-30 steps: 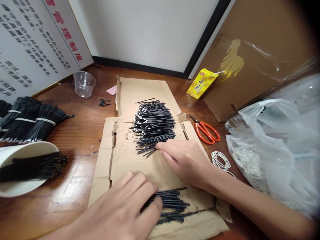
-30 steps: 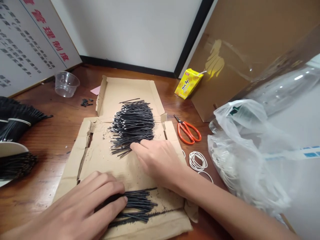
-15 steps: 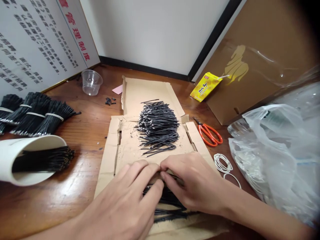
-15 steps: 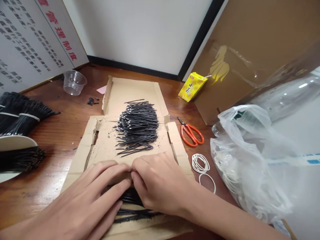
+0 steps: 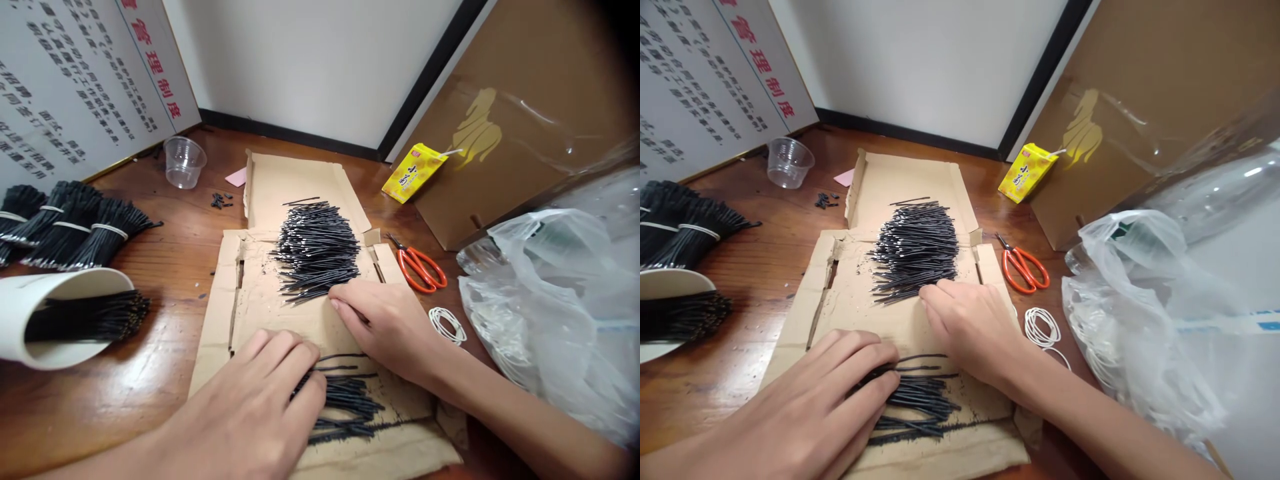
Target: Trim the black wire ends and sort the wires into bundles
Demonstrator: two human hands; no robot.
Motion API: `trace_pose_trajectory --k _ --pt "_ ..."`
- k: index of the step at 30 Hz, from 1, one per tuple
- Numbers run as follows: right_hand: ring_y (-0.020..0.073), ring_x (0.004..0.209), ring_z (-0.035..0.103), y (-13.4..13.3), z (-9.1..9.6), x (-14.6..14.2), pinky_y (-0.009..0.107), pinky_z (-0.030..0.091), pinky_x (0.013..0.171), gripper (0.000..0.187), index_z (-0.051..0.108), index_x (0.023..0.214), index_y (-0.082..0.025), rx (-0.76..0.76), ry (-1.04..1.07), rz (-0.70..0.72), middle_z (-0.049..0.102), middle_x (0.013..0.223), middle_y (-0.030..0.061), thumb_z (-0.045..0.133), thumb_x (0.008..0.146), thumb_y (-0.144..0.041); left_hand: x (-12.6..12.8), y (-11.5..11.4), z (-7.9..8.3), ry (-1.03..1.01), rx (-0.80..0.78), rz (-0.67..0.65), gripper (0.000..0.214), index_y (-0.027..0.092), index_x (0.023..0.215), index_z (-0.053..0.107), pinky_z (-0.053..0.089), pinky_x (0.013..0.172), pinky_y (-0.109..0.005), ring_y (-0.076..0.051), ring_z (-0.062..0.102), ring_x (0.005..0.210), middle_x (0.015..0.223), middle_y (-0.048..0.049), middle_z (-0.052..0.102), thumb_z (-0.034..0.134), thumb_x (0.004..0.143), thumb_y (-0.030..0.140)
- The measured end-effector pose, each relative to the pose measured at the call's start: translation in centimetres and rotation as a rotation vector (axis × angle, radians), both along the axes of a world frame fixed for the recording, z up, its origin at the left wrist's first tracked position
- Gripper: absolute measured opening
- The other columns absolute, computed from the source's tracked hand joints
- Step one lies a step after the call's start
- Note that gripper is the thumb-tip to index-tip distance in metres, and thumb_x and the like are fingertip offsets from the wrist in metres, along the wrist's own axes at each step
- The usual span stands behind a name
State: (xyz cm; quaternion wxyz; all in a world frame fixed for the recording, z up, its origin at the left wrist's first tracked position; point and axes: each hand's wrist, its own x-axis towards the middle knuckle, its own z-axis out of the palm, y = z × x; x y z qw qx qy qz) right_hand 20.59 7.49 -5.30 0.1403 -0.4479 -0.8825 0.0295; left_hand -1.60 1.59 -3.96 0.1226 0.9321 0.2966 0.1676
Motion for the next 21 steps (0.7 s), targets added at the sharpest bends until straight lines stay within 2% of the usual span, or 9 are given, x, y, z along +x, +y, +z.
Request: trace_pose_trajectory --k 6,12,16,21 --pt "0.0162 0.069 0.060 0.14 -0.05 0.09 0.028 0.034 0.061 0.024 0.067 0.087 -0.017 0.005 0.015 -0.027 0.069 0.078 0.0046 0.043 0.094 -0.016 0.13 -0.04 0.05 -0.005 0.025 0.006 0.027 0.013 0.107 0.063 0.047 0.084 -0.040 -0.025 0.053 0.095 0.106 -0.0121 0.062 0.038 0.097 0.010" --pt "0.0155 0.060 0.057 0.14 0.21 -0.27 0.028 0.029 0.057 0.022 0.062 0.081 -0.017 -0.085 -0.023 -0.099 0.066 0.068 0.0027 0.043 0.092 -0.017 0.11 0.18 -0.60 -0.075 0.090 -0.018 0.027 0.013 0.104 0.062 0.047 0.079 -0.039 -0.025 0.053 0.091 0.101 -0.0117 0.062 0.037 0.094 0.009" --pt "0.0157 0.062 0.057 -0.15 0.33 -0.29 0.029 0.026 0.057 0.023 0.061 0.078 -0.018 -0.068 -0.055 -0.084 0.066 0.070 0.0032 0.042 0.091 -0.018 0.10 0.18 -0.11 0.018 0.013 -0.005 0.026 0.013 0.104 0.062 0.046 0.081 -0.040 -0.025 0.053 0.094 0.105 -0.0116 0.061 0.039 0.095 0.008" --pt "0.0146 0.059 0.054 -0.58 0.18 -0.12 0.030 0.022 0.056 0.025 0.059 0.073 -0.017 -0.024 -0.098 -0.043 0.064 0.067 0.0026 0.043 0.091 -0.016 0.16 0.27 -0.58 -0.059 0.096 -0.020 0.025 0.014 0.097 0.062 0.046 0.079 -0.038 -0.024 0.053 0.089 0.099 -0.0114 0.061 0.038 0.094 0.010"
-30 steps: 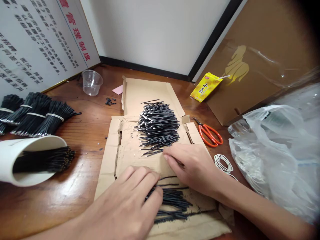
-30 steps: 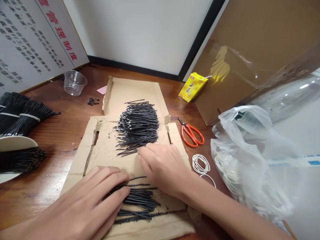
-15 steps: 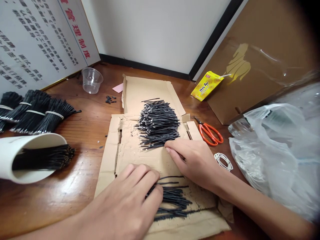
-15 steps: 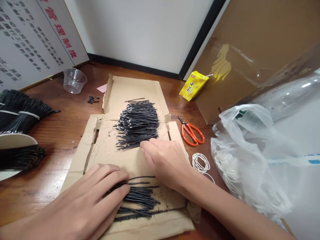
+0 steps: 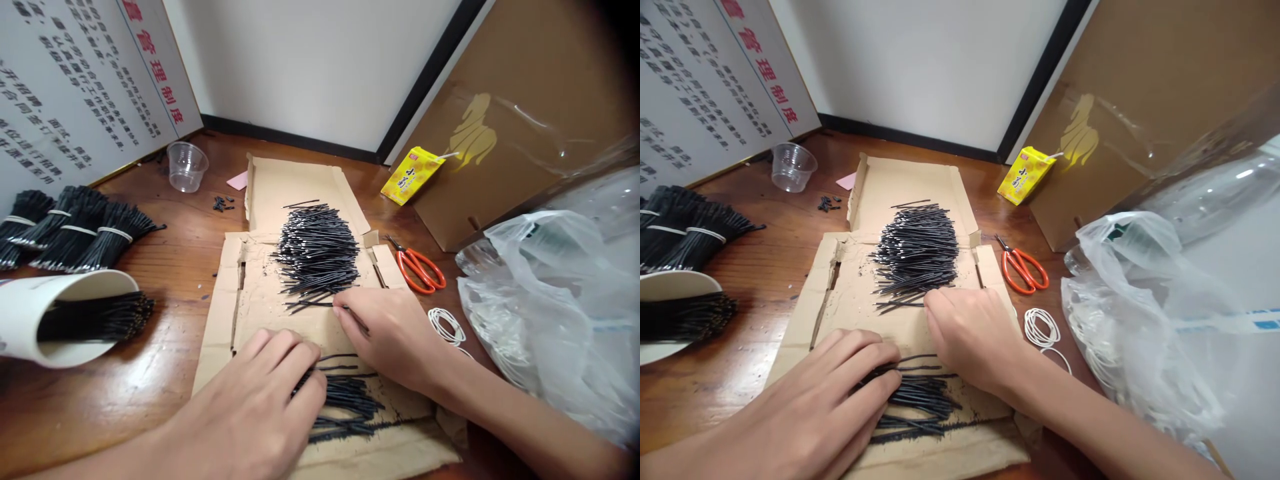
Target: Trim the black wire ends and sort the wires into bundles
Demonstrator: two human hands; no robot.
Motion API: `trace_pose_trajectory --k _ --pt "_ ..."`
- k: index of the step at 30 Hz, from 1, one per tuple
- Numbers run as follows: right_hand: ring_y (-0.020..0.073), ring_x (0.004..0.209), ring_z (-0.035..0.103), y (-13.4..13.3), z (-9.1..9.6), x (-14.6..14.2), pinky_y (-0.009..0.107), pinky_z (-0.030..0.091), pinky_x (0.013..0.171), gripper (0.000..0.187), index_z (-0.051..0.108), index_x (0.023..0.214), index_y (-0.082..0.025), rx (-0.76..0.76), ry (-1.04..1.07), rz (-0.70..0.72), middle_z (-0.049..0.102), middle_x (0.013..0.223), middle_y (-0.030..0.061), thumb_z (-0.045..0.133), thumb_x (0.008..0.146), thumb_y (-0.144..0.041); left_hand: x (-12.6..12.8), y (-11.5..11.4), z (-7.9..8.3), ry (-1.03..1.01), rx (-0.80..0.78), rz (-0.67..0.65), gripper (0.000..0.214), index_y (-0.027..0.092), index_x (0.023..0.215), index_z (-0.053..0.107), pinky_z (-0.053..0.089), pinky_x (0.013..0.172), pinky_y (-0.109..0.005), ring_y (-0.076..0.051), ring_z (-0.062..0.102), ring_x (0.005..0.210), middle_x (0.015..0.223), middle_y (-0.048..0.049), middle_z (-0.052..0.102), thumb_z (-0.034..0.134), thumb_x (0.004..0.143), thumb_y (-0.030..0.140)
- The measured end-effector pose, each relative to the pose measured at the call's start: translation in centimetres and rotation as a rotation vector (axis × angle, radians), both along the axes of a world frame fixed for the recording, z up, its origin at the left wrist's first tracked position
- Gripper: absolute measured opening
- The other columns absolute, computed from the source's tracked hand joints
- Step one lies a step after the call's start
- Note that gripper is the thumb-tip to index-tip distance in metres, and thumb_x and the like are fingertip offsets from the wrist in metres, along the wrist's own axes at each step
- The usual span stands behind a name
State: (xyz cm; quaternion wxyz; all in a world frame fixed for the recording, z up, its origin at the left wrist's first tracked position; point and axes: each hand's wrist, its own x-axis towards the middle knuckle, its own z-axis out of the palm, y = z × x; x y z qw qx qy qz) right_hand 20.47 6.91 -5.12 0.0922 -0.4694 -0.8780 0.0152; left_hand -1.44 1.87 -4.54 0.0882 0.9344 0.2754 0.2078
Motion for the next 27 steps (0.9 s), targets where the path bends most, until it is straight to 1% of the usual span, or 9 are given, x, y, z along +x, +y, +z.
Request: trace_pose_trajectory --k 3,6,9,11,14,19,24,27 --pt "0.0140 0.058 0.052 -0.2 -0.1 0.0 0.031 0.020 0.056 0.025 0.057 0.071 -0.017 0.010 0.002 0.021 0.063 0.065 0.0024 0.043 0.091 -0.016 0.0 0.0 -0.4 0.005 0.004 0.002 0.019 0.014 0.094 0.062 0.046 0.079 -0.037 -0.024 0.053 0.089 0.097 -0.0108 0.060 0.043 0.092 0.009" --pt "0.0142 0.059 0.052 -0.3 0.1 -0.1 0.031 0.020 0.056 0.023 0.058 0.073 -0.018 -0.011 0.021 0.032 0.063 0.066 0.0026 0.043 0.091 -0.017 0.0 0.0 -0.5 0.005 0.002 0.003 0.020 0.014 0.094 0.062 0.046 0.078 -0.038 -0.025 0.053 0.090 0.097 -0.0113 0.060 0.043 0.092 0.009" --pt "0.0144 0.058 0.052 -0.3 0.5 -0.2 0.030 0.020 0.056 0.021 0.058 0.077 -0.018 -0.079 0.024 0.010 0.063 0.066 0.0019 0.043 0.090 -0.018 0.0 0.0 -0.1 0.003 -0.003 -0.009 0.023 0.013 0.094 0.063 0.047 0.079 -0.039 -0.025 0.052 0.091 0.097 -0.0118 0.061 0.040 0.093 0.009" --pt "0.0146 0.057 0.052 -0.3 0.7 -0.3 0.030 0.021 0.055 0.021 0.058 0.079 -0.018 -0.105 0.015 -0.016 0.064 0.066 0.0018 0.041 0.092 -0.019 0.0 0.0 0.2 0.035 -0.041 -0.006 0.023 0.013 0.093 0.063 0.047 0.080 -0.039 -0.025 0.052 0.092 0.097 -0.0113 0.061 0.041 0.093 0.009" --pt "0.0153 0.058 0.054 -0.1 0.8 -0.3 0.029 0.021 0.055 0.023 0.058 0.081 -0.018 -0.098 0.016 -0.014 0.065 0.068 0.0025 0.039 0.094 -0.021 0.0 -0.2 0.7 0.092 -0.102 0.029 0.020 0.014 0.094 0.063 0.048 0.081 -0.038 -0.024 0.052 0.093 0.098 -0.0105 0.061 0.044 0.094 0.008" --pt "0.0162 0.059 0.057 0.1 0.5 -0.3 0.029 0.022 0.055 0.024 0.060 0.087 -0.018 -0.076 0.033 -0.039 0.066 0.069 0.0029 0.038 0.095 -0.021 -0.1 -0.2 0.7 0.090 -0.098 -0.001 0.018 0.013 0.096 0.063 0.048 0.081 -0.038 -0.024 0.053 0.092 0.098 -0.0102 0.061 0.046 0.092 0.007" --pt "0.0169 0.060 0.058 0.3 0.2 -0.3 0.029 0.022 0.055 0.023 0.060 0.092 -0.017 -0.076 0.004 -0.050 0.067 0.070 0.0038 0.038 0.094 -0.021 0.0 -0.1 0.9 0.102 -0.112 0.027 0.020 0.012 0.097 0.063 0.048 0.081 -0.040 -0.025 0.053 0.094 0.100 -0.0107 0.061 0.045 0.092 0.006" --pt "0.0178 0.060 0.057 0.3 0.5 -0.4 0.029 0.022 0.056 0.020 0.059 0.096 -0.017 -0.102 -0.037 -0.075 0.066 0.069 0.0039 0.040 0.093 -0.022 0.1 -0.1 1.2 0.107 -0.128 0.020 0.019 0.012 0.097 0.063 0.048 0.080 -0.040 -0.025 0.052 0.094 0.102 -0.0107 0.060 0.045 0.093 0.008"
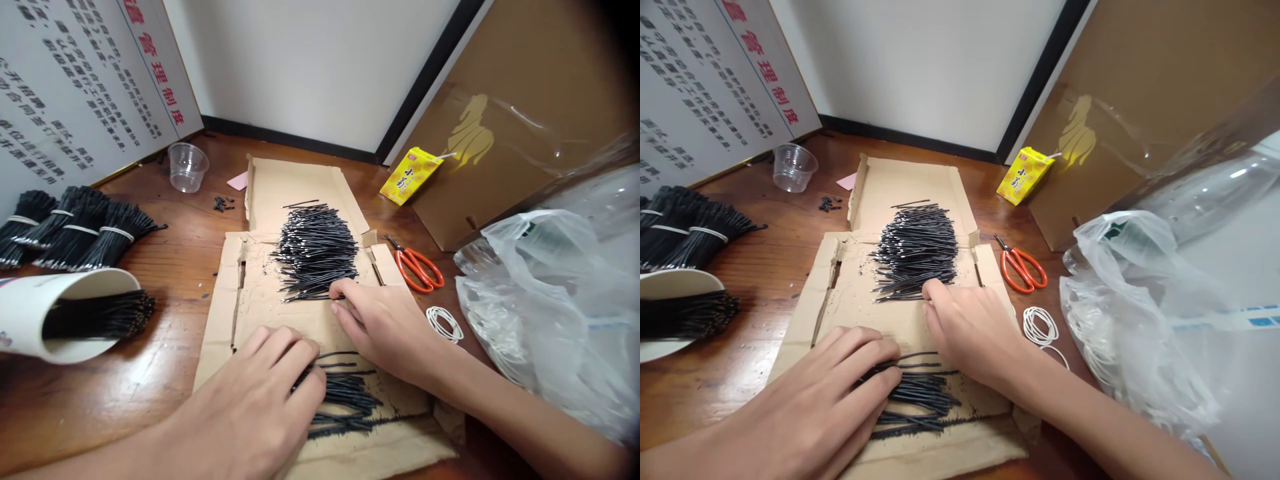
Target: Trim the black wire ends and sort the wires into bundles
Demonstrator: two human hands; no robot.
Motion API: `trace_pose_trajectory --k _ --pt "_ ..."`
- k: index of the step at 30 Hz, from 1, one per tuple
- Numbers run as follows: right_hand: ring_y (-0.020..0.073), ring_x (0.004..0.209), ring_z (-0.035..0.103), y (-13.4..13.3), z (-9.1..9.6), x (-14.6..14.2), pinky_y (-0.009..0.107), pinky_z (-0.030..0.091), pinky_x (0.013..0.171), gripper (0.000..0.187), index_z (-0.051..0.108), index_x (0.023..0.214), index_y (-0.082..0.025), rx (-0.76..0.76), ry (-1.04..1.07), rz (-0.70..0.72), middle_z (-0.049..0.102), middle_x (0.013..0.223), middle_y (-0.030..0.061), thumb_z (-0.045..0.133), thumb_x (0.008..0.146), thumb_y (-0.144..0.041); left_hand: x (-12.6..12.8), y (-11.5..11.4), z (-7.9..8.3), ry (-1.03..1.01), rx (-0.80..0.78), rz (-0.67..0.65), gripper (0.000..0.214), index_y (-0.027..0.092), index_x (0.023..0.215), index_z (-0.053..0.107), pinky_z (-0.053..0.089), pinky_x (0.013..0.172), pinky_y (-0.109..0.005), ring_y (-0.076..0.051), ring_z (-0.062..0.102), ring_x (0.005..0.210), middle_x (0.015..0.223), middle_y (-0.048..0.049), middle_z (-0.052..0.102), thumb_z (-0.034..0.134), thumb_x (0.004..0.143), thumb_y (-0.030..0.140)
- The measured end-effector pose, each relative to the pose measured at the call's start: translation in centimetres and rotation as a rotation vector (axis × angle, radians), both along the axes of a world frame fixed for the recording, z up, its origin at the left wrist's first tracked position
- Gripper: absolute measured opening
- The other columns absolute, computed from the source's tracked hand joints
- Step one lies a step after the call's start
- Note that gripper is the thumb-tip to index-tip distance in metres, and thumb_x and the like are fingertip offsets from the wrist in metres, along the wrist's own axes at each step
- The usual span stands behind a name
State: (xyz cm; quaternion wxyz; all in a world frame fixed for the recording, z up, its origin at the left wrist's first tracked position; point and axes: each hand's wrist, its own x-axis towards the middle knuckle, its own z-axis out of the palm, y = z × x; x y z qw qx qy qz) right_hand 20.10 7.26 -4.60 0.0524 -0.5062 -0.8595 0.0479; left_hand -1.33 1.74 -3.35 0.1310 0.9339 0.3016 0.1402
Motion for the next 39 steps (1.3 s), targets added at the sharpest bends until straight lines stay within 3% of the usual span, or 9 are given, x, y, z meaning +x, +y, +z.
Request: trace_pose_trajectory --k 3,7,13,16,20,25,32,39 --pt "0.0177 0.058 0.055 -0.2 0.8 -0.1 0.030 0.021 0.056 0.016 0.058 0.095 -0.018 -0.056 -0.033 -0.017 0.064 0.065 0.0025 0.042 0.091 -0.021 -0.1 -0.1 0.1 -0.001 -0.020 0.003 0.020 0.012 0.097 0.062 0.048 0.079 -0.041 -0.025 0.051 0.094 0.104 -0.0106 0.060 0.043 0.094 0.007" --pt "0.0146 0.056 0.051 -0.6 1.5 0.0 0.030 0.022 0.056 0.015 0.058 0.081 -0.020 -0.132 0.058 0.093 0.063 0.065 0.0004 0.045 0.089 -0.019 -0.2 -0.2 0.1 0.000 -0.037 -0.016 0.019 0.013 0.097 0.062 0.049 0.079 -0.041 -0.025 0.051 0.094 0.103 -0.0108 0.059 0.043 0.095 0.008" --pt "0.0135 0.058 0.053 -0.1 0.3 0.2 0.028 0.024 0.057 0.014 0.061 0.088 -0.019 -0.004 0.188 0.069 0.066 0.070 0.0000 0.048 0.092 -0.021 -0.2 -0.2 -0.1 -0.036 -0.051 0.035 0.021 0.012 0.099 0.062 0.046 0.097 -0.049 -0.031 0.042 0.122 0.123 -0.0156 0.054 0.043 0.094 0.008" --pt "0.0159 0.062 0.056 0.3 -0.1 0.1 0.029 0.024 0.057 0.016 0.061 0.092 -0.018 0.006 0.113 0.028 0.067 0.071 0.0020 0.045 0.092 -0.020 -0.2 -0.2 0.0 -0.030 -0.036 0.009 0.022 0.012 0.101 0.062 0.049 0.093 -0.049 -0.031 0.047 0.115 0.116 -0.0148 0.057 0.042 0.094 0.009" --pt "0.0158 0.057 0.053 -0.2 0.6 0.0 0.029 0.023 0.056 0.016 0.059 0.089 -0.019 -0.065 0.041 0.010 0.064 0.065 0.0007 0.044 0.092 -0.020 -0.2 -0.1 0.0 -0.028 -0.020 -0.016 0.023 0.012 0.100 0.063 0.052 0.087 -0.048 -0.029 0.051 0.106 0.109 -0.0135 0.059 0.041 0.094 0.008" --pt "0.0136 0.057 0.052 -1.3 1.3 -0.4 0.028 0.024 0.055 0.020 0.059 0.082 -0.021 -0.180 0.119 0.147 0.064 0.067 -0.0010 0.043 0.095 -0.020 -0.2 -0.2 -0.3 -0.020 0.030 0.011 0.025 0.010 0.103 0.064 0.046 0.102 -0.047 -0.030 0.045 0.123 0.120 -0.0162 0.056 0.041 0.094 0.008" --pt "0.0177 0.066 0.062 -0.3 -0.1 -0.2 0.028 0.029 0.059 0.024 0.062 0.107 -0.018 0.007 0.128 0.061 0.071 0.077 0.0039 0.041 0.096 -0.021 0.1 0.0 -0.1 -0.015 0.090 -0.008 0.026 0.010 0.097 0.064 0.052 0.088 -0.047 -0.029 0.055 0.105 0.109 -0.0156 0.062 0.039 0.093 0.006" --pt "0.0161 0.061 0.058 0.0 0.2 -0.3 0.027 0.027 0.057 0.023 0.061 0.101 -0.018 -0.003 0.051 0.062 0.069 0.072 0.0036 0.039 0.096 -0.019 0.1 0.1 0.0 -0.020 0.072 -0.020 0.023 0.010 0.095 0.064 0.053 0.088 -0.049 -0.031 0.056 0.106 0.107 -0.0155 0.063 0.041 0.093 0.008"
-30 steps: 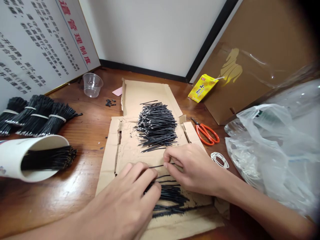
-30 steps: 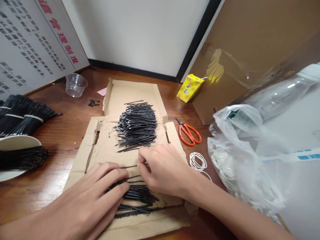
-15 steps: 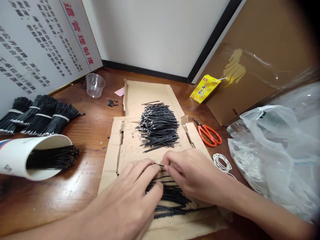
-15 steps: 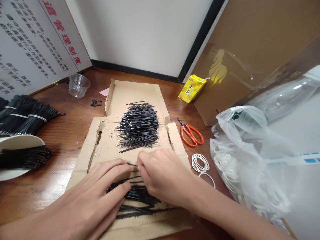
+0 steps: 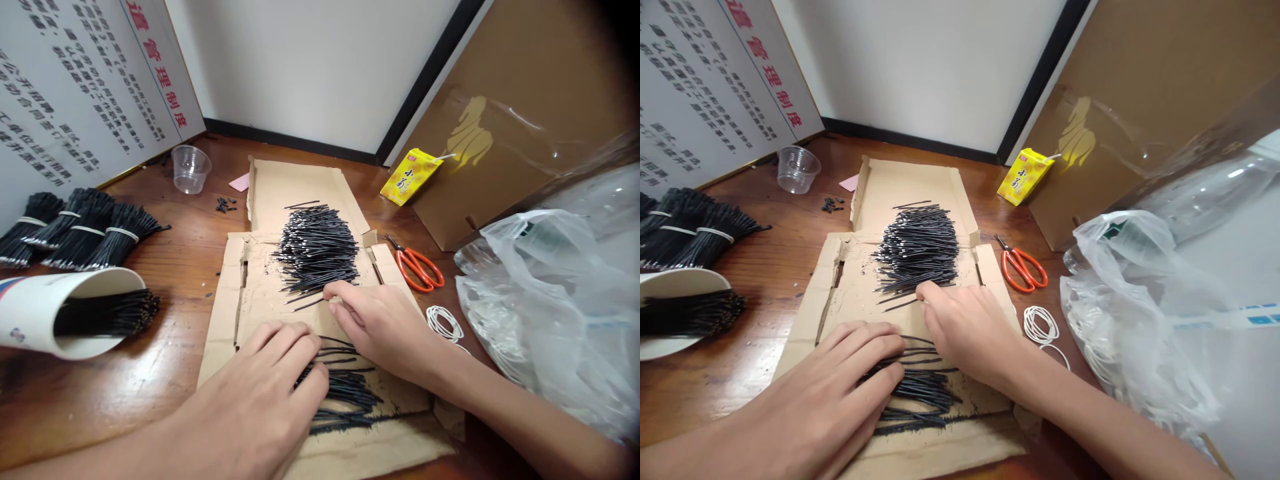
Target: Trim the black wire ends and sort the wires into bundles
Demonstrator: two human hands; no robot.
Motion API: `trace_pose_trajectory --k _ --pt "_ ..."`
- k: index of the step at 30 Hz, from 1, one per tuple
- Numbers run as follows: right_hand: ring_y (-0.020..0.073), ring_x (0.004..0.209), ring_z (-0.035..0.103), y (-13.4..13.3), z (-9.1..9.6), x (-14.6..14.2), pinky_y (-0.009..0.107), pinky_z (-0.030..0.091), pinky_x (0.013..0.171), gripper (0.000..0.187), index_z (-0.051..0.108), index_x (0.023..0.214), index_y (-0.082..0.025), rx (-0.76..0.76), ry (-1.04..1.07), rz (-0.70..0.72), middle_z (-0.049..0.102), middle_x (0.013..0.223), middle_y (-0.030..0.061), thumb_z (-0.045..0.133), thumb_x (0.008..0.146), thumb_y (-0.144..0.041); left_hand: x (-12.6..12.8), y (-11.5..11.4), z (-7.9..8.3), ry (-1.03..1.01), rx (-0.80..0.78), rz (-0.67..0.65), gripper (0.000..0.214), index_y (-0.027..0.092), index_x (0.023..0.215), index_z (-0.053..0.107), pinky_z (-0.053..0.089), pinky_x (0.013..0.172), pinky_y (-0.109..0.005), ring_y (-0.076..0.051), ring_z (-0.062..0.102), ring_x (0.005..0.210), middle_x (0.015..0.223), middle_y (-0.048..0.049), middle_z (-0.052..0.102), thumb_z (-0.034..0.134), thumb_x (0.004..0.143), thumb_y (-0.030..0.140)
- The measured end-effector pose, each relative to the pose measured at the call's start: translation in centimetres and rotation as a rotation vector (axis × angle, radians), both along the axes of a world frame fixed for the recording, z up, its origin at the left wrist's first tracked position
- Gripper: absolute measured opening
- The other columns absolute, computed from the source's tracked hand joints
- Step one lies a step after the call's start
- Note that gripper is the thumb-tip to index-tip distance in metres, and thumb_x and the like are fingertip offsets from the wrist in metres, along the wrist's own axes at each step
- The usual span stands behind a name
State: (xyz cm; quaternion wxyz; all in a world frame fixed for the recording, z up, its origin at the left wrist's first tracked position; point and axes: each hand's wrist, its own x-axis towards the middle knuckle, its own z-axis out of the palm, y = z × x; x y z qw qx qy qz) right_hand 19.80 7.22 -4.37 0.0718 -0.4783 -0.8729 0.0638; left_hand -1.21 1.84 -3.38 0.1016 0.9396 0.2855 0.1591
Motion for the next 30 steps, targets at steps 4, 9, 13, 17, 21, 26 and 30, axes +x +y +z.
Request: trace_pose_trajectory --k 4,9,13,17,21,26,30 --pt "0.0165 0.056 0.055 -0.5 0.4 -0.2 0.028 0.023 0.056 0.020 0.059 0.093 -0.018 -0.041 -0.064 -0.013 0.066 0.068 0.0032 0.040 0.095 -0.019 -0.3 -0.3 -0.2 -0.002 -0.012 0.033 0.026 0.011 0.101 0.064 0.049 0.099 -0.049 -0.031 0.049 0.121 0.122 -0.0167 0.058 0.040 0.094 0.008" --pt "0.0145 0.058 0.054 -0.9 0.4 -0.3 0.027 0.025 0.057 0.018 0.059 0.087 -0.020 -0.079 0.059 0.047 0.066 0.069 0.0004 0.043 0.094 -0.019 -0.4 -0.3 -0.2 -0.001 0.019 0.013 0.029 0.009 0.107 0.065 0.045 0.105 -0.050 -0.032 0.046 0.126 0.124 -0.0180 0.057 0.039 0.093 0.007" --pt "0.0127 0.056 0.054 -0.1 -0.3 0.1 0.026 0.026 0.056 0.016 0.061 0.088 -0.018 0.067 0.171 -0.047 0.065 0.065 -0.0007 0.046 0.092 -0.018 -0.2 0.0 0.0 0.009 -0.032 -0.025 0.028 0.008 0.102 0.064 0.054 0.089 -0.047 -0.030 0.055 0.107 0.109 -0.0162 0.061 0.038 0.094 0.006" --pt "0.0115 0.050 0.049 0.5 -0.7 0.4 0.026 0.025 0.053 0.012 0.063 0.084 -0.018 0.132 0.165 -0.067 0.061 0.059 -0.0022 0.052 0.088 -0.018 -0.2 0.0 0.1 0.012 -0.050 -0.027 0.026 0.009 0.099 0.063 0.054 0.082 -0.045 -0.028 0.056 0.098 0.102 -0.0141 0.061 0.038 0.095 0.005" --pt "0.0136 0.058 0.056 0.3 -0.6 0.3 0.026 0.029 0.056 0.017 0.065 0.085 -0.017 0.103 0.118 0.000 0.065 0.066 0.0005 0.049 0.090 -0.018 -0.2 -0.1 0.3 0.014 -0.050 -0.039 0.030 0.010 0.102 0.063 0.053 0.084 -0.042 -0.025 0.056 0.096 0.101 -0.0120 0.062 0.034 0.098 0.006" --pt "0.0151 0.068 0.061 0.2 -0.5 0.1 0.026 0.034 0.060 0.025 0.067 0.096 -0.017 0.061 0.067 0.047 0.071 0.078 0.0041 0.042 0.095 -0.017 -0.1 0.0 0.4 -0.003 -0.016 -0.053 0.036 0.010 0.108 0.063 0.052 0.086 -0.039 -0.024 0.058 0.097 0.102 -0.0117 0.065 0.029 0.099 0.005" --pt "0.0171 0.071 0.064 0.2 -0.7 0.2 0.027 0.037 0.062 0.026 0.067 0.102 -0.016 0.113 0.049 0.039 0.072 0.081 0.0061 0.042 0.095 -0.018 -0.2 -0.1 0.5 -0.028 0.032 -0.063 0.035 0.009 0.111 0.063 0.053 0.083 -0.038 -0.023 0.060 0.094 0.105 -0.0132 0.067 0.029 0.101 0.006"
